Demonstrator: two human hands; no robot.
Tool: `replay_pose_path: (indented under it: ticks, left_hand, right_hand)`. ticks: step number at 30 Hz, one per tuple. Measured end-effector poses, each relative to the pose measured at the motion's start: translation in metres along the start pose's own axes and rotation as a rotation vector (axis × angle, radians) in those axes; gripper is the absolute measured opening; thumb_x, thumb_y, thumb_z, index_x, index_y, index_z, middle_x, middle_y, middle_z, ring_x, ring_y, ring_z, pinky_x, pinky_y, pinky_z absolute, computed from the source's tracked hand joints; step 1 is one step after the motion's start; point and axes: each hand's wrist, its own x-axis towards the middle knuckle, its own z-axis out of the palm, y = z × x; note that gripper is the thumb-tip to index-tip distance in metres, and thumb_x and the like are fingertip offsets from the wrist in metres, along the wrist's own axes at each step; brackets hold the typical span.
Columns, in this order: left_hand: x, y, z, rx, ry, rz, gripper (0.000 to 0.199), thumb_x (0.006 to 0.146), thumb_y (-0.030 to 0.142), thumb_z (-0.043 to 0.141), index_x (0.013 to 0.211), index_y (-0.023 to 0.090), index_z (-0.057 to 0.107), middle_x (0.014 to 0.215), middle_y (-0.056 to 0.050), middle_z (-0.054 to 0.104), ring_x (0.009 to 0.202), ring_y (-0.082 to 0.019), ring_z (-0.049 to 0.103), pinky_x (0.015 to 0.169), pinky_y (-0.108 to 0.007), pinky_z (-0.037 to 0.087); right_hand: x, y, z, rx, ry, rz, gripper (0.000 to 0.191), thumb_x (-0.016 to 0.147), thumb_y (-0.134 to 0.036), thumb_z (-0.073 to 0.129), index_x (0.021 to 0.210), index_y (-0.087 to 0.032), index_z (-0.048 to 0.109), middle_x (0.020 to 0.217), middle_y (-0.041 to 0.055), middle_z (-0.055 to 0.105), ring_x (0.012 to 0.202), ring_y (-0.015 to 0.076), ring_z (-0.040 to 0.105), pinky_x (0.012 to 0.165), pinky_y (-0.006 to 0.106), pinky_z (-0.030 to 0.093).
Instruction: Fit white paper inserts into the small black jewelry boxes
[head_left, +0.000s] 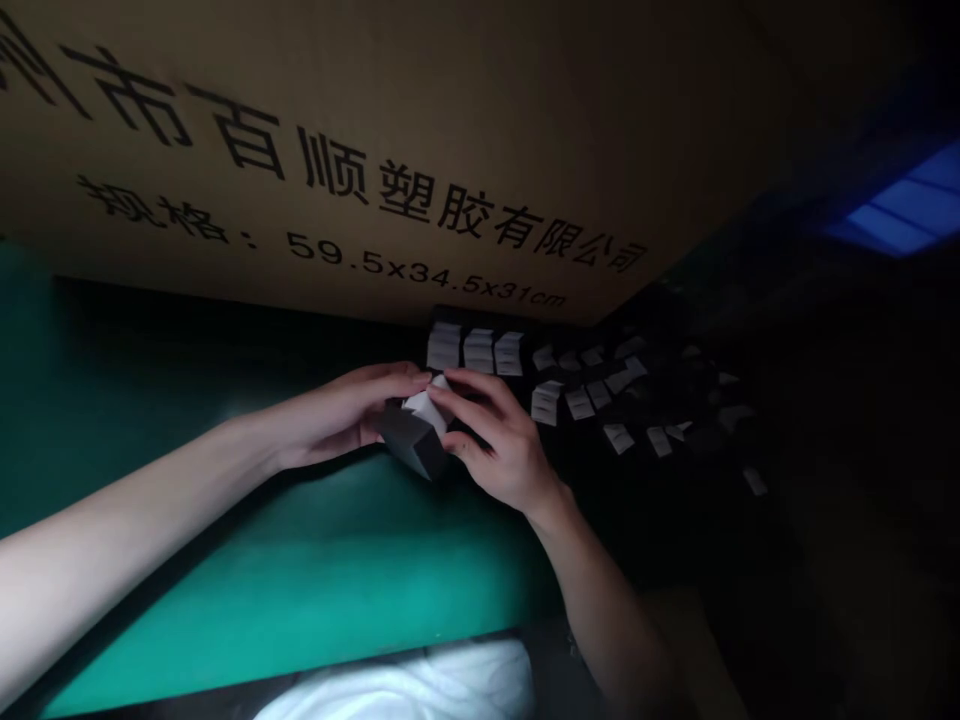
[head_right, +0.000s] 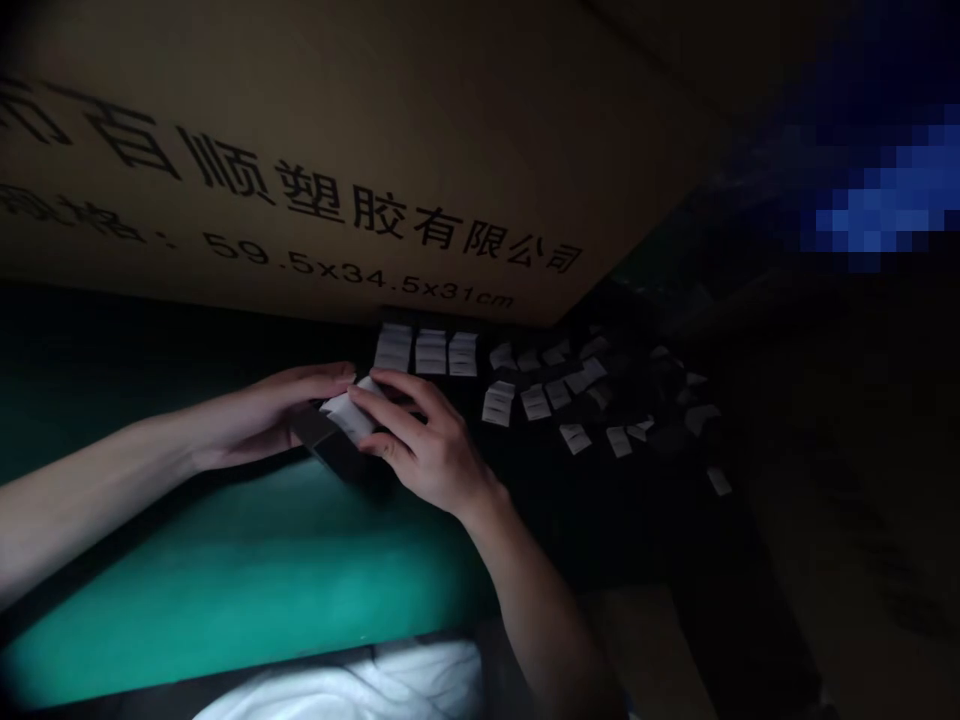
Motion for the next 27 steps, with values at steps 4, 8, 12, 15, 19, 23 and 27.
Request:
replay_pose_path:
  ticks: [4, 8, 12, 15, 19, 23, 27]
  left_hand:
    - [-0.001, -0.003, 0.002, -0.012, -0.015, -0.056, 0.025, 0.081, 0.040, 0.081, 0.092, 0.018, 0.077, 0.077, -0.006, 0.075, 0.070, -0.019, 0.073, 0.058, -0.023, 0.060]
    - [-0.003, -0.004, -0.001, 0.019, -0.069, -0.130, 0.035, 0.087, 0.048, 0.072, 0.096, 0.014, 0.078, 0.079, -0.012, 0.079, 0.067, -0.023, 0.075, 0.056, -0.026, 0.061]
    - [-0.001, -0.003, -0.005, 0.085, -0.125, -0.177, 0.048, 0.089, 0.056, 0.066, 0.087, 0.010, 0.078, 0.072, -0.015, 0.077, 0.053, -0.023, 0.072, 0.048, -0.028, 0.059]
    - [0.000, -0.004, -0.007, 0.192, -0.137, -0.195, 0.062, 0.089, 0.065, 0.061, 0.080, 0.006, 0.077, 0.068, -0.018, 0.075, 0.050, -0.022, 0.070, 0.044, -0.026, 0.056]
    - [0.000, -0.005, -0.002, 0.264, -0.051, -0.006, 0.049, 0.086, 0.057, 0.070, 0.088, 0.008, 0.076, 0.069, -0.012, 0.075, 0.056, -0.019, 0.071, 0.049, -0.024, 0.058]
    - [-0.001, -0.002, 0.008, 0.225, 0.144, 0.170, 0.038, 0.090, 0.045, 0.070, 0.108, 0.011, 0.070, 0.076, -0.006, 0.075, 0.059, -0.016, 0.069, 0.048, -0.023, 0.059]
    - [0.003, -0.001, 0.007, 0.111, 0.065, 0.175, 0.059, 0.089, 0.065, 0.062, 0.114, 0.011, 0.067, 0.092, -0.012, 0.077, 0.071, -0.020, 0.073, 0.058, -0.030, 0.064]
  right_hand:
    - [0.000, 0.001, -0.003, 0.024, -0.060, -0.023, 0.041, 0.103, -0.039, 0.053, 0.142, -0.028, 0.058, 0.151, 0.0091, 0.052, 0.132, 0.0222, 0.058, 0.106, 0.039, 0.058]
    - [0.003, -0.003, -0.004, 0.059, -0.108, -0.044, 0.043, 0.101, -0.044, 0.055, 0.140, -0.024, 0.059, 0.144, 0.0099, 0.061, 0.132, 0.0204, 0.059, 0.108, 0.039, 0.055]
    - [0.004, -0.006, 0.000, 0.081, -0.086, -0.035, 0.045, 0.095, -0.035, 0.069, 0.137, -0.023, 0.059, 0.138, 0.0095, 0.066, 0.130, 0.0212, 0.062, 0.108, 0.040, 0.055]
    - [0.002, -0.007, 0.006, 0.169, -0.011, -0.007, 0.035, 0.094, -0.024, 0.069, 0.129, -0.022, 0.063, 0.130, 0.0091, 0.070, 0.124, 0.0210, 0.066, 0.104, 0.038, 0.057]
    - [0.001, -0.008, 0.013, 0.244, 0.065, 0.132, 0.030, 0.089, -0.023, 0.069, 0.119, -0.023, 0.065, 0.123, 0.0080, 0.069, 0.112, 0.0201, 0.069, 0.087, 0.032, 0.062]
    - [0.000, -0.004, 0.018, 0.255, 0.095, 0.254, 0.034, 0.086, -0.028, 0.071, 0.118, -0.024, 0.061, 0.117, 0.0061, 0.068, 0.099, 0.0177, 0.069, 0.078, 0.029, 0.062]
    - [-0.001, 0.001, 0.024, 0.295, 0.151, 0.323, 0.032, 0.089, -0.033, 0.070, 0.118, -0.025, 0.059, 0.116, 0.0057, 0.067, 0.099, 0.0172, 0.069, 0.081, 0.029, 0.062]
